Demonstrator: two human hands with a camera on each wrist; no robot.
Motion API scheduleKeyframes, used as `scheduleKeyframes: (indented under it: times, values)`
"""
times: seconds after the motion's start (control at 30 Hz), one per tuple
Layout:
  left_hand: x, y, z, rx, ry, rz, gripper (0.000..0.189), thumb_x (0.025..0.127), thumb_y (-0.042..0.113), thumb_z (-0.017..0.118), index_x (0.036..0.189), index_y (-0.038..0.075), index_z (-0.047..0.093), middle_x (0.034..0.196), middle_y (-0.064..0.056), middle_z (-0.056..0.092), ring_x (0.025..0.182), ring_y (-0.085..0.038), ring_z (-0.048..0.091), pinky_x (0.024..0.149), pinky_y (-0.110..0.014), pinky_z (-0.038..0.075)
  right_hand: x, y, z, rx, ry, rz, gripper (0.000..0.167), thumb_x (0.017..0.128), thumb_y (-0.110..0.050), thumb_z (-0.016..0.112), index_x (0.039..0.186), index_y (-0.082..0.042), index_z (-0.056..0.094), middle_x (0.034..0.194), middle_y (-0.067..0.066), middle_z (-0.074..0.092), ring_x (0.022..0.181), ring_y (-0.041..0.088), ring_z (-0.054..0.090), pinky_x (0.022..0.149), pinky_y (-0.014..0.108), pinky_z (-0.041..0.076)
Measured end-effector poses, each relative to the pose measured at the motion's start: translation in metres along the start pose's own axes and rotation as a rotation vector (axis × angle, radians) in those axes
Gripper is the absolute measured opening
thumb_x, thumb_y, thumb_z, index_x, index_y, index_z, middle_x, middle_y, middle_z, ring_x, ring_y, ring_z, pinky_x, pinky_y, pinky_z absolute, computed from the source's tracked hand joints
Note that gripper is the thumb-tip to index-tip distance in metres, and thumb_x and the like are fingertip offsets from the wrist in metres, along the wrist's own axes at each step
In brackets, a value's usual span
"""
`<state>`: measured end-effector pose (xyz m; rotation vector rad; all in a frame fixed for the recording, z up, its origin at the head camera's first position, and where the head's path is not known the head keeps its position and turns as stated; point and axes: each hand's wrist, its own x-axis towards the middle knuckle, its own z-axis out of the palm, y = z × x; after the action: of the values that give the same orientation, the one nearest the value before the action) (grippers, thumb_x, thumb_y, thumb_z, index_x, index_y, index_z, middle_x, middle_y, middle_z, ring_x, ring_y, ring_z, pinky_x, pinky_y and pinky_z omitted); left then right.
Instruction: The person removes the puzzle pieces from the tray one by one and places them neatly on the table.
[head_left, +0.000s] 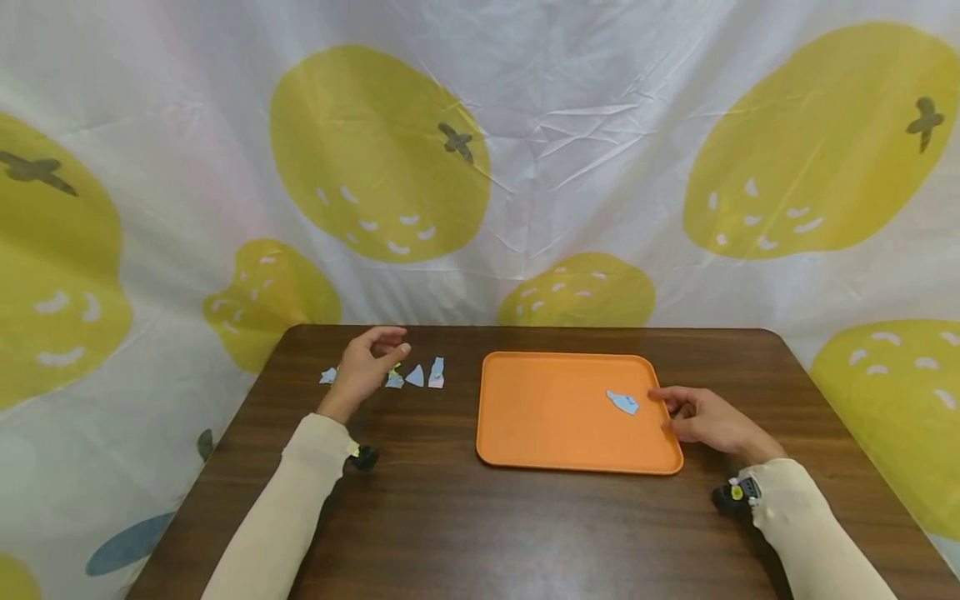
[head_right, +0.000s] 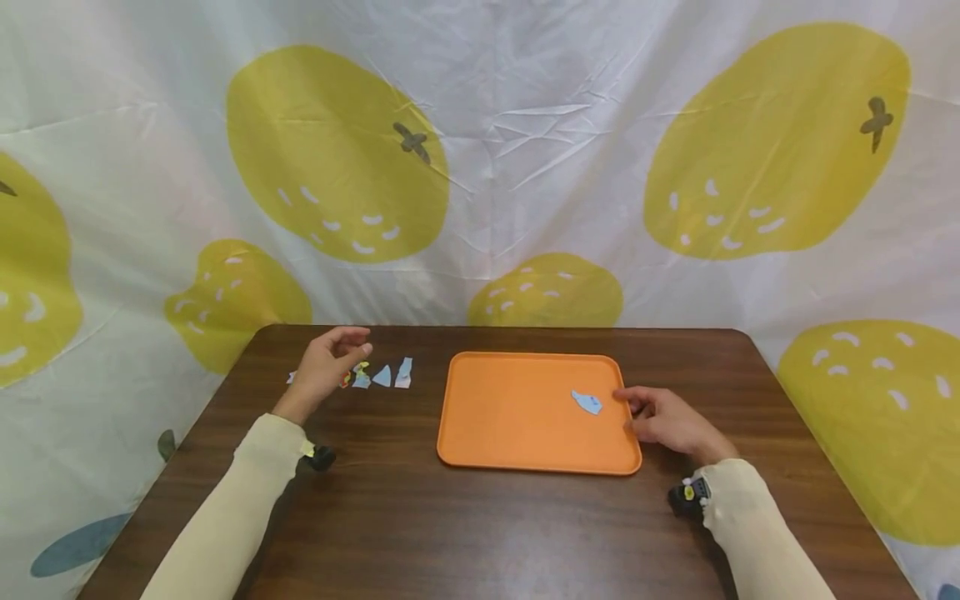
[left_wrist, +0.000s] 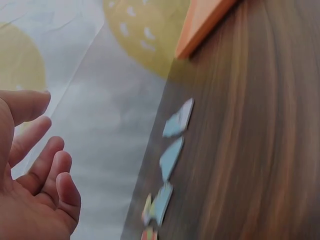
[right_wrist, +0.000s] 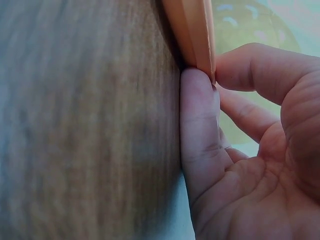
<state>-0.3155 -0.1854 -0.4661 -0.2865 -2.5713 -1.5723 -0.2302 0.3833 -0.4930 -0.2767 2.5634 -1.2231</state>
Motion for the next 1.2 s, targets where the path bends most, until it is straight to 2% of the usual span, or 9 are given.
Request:
scheduleKeyframes:
  times: [0.27, 0.53, 0.7, 0.9, 1.03, 1.2]
  values:
    - [0.004, 0.021, 0.038, -0.037, -0.069, 0.034, 0.039, 0.099, 0.032, 0.077, 0.134, 0.015, 0.071, 0.134, -0.013, 0.069, 0.117, -0.03, 0.063, 0.097, -0.044, 0.052, -0.002, 0.002, 0.001, 0.011, -0.006, 0.003, 0.063, 0.093, -0.009, 0.073, 0.151, 0.001, 0.053, 0.116, 0.017, 0.056, 0.083, 0.013, 0.056, 0.072, 0.025, 0.053]
    - [0.01, 0.039, 0.071, -0.029, -0.14, 0.072, 0.038, 0.099, 0.031, 0.077, 0.133, 0.016, 0.071, 0.137, -0.012, 0.069, 0.122, -0.032, 0.065, 0.106, -0.049, 0.052, -0.002, 0.003, 0.0, 0.011, -0.004, -0.003, 0.063, 0.092, -0.01, 0.074, 0.151, 0.001, 0.053, 0.116, 0.017, 0.057, 0.081, 0.012, 0.057, 0.071, 0.025, 0.053]
    - [0.011, 0.05, 0.093, -0.027, -0.204, 0.081, 0.039, 0.1, 0.032, 0.076, 0.135, 0.016, 0.07, 0.141, -0.015, 0.067, 0.126, -0.036, 0.064, 0.105, -0.051, 0.053, -0.003, 0.003, -0.001, 0.002, -0.001, 0.0, 0.063, 0.092, -0.009, 0.073, 0.151, 0.0, 0.054, 0.115, 0.016, 0.056, 0.081, 0.013, 0.056, 0.07, 0.025, 0.053]
    - [0.012, 0.061, 0.126, -0.01, -0.266, 0.109, 0.037, 0.098, 0.032, 0.078, 0.133, 0.021, 0.071, 0.138, -0.006, 0.068, 0.12, -0.028, 0.065, 0.1, -0.045, 0.055, -0.001, 0.002, -0.005, 0.005, -0.001, -0.006, 0.063, 0.093, -0.01, 0.074, 0.152, 0.001, 0.053, 0.117, 0.018, 0.056, 0.081, 0.012, 0.057, 0.072, 0.025, 0.054]
    - [0.011, 0.07, 0.147, -0.007, -0.321, 0.128, 0.041, 0.098, 0.034, 0.078, 0.135, 0.017, 0.071, 0.138, -0.009, 0.068, 0.116, -0.024, 0.063, 0.097, -0.044, 0.054, 0.001, 0.002, -0.005, 0.001, -0.002, -0.002, 0.063, 0.093, -0.011, 0.074, 0.152, 0.0, 0.053, 0.116, 0.018, 0.057, 0.081, 0.012, 0.057, 0.07, 0.024, 0.053]
    - [0.008, 0.08, 0.169, -0.011, -0.395, 0.124, 0.042, 0.098, 0.033, 0.078, 0.136, 0.017, 0.07, 0.138, -0.01, 0.067, 0.114, -0.02, 0.061, 0.098, -0.042, 0.054, 0.001, 0.002, -0.003, 0.007, -0.016, 0.007, 0.064, 0.094, -0.011, 0.074, 0.153, 0.0, 0.052, 0.117, 0.017, 0.057, 0.084, 0.014, 0.057, 0.073, 0.025, 0.054]
